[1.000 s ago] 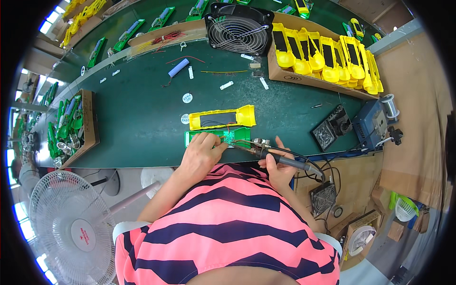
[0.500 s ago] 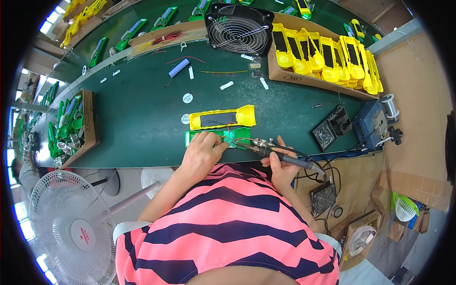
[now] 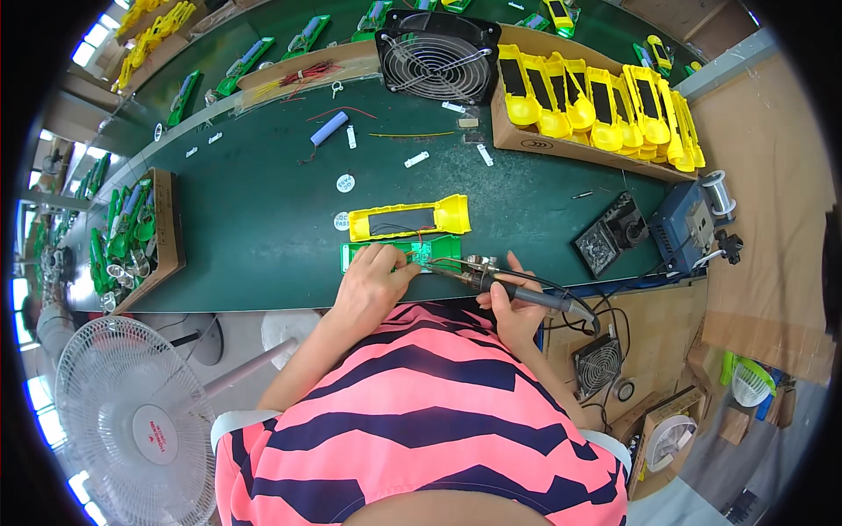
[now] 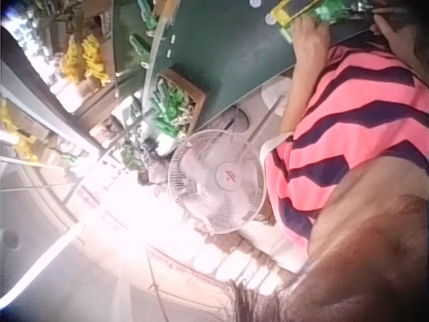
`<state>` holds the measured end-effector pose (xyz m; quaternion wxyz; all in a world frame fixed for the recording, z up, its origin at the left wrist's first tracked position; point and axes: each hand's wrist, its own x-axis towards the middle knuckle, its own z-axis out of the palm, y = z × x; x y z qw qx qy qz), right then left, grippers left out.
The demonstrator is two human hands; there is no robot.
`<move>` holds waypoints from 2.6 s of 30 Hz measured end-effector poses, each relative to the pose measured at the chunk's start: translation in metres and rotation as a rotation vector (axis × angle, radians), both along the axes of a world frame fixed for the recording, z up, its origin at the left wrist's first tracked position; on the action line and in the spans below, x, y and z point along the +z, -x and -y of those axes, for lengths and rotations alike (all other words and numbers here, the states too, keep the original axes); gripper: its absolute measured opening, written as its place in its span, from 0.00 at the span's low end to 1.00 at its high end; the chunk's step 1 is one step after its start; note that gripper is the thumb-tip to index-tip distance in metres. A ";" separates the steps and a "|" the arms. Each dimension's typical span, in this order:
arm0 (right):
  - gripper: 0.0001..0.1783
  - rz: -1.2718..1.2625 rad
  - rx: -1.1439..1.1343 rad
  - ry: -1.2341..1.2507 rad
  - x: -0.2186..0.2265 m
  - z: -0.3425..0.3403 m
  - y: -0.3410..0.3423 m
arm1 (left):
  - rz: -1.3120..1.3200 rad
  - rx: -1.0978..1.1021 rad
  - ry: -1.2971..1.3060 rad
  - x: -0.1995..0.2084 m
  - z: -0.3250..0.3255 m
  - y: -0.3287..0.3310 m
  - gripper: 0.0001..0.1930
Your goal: Soldering wires and electronic components onto a circuit board for a flashlight assembly on a production line.
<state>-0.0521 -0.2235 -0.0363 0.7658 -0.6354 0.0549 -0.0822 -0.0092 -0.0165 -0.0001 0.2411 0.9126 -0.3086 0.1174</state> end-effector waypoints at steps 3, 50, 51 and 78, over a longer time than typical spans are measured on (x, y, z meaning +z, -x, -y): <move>0.11 0.001 -0.001 0.006 0.002 -0.002 0.000 | 0.007 0.001 0.011 0.000 0.001 0.000 0.08; 0.09 0.020 -0.473 0.089 0.014 0.069 -0.031 | 0.044 0.282 0.130 0.091 -0.079 -0.213 0.22; 0.09 -0.010 -0.488 0.067 0.021 0.064 -0.033 | 0.150 0.261 0.133 0.086 -0.084 -0.256 0.22; 0.15 0.386 -0.402 1.000 0.082 0.094 -0.129 | 0.630 -0.121 -0.393 0.152 -0.024 -0.306 0.30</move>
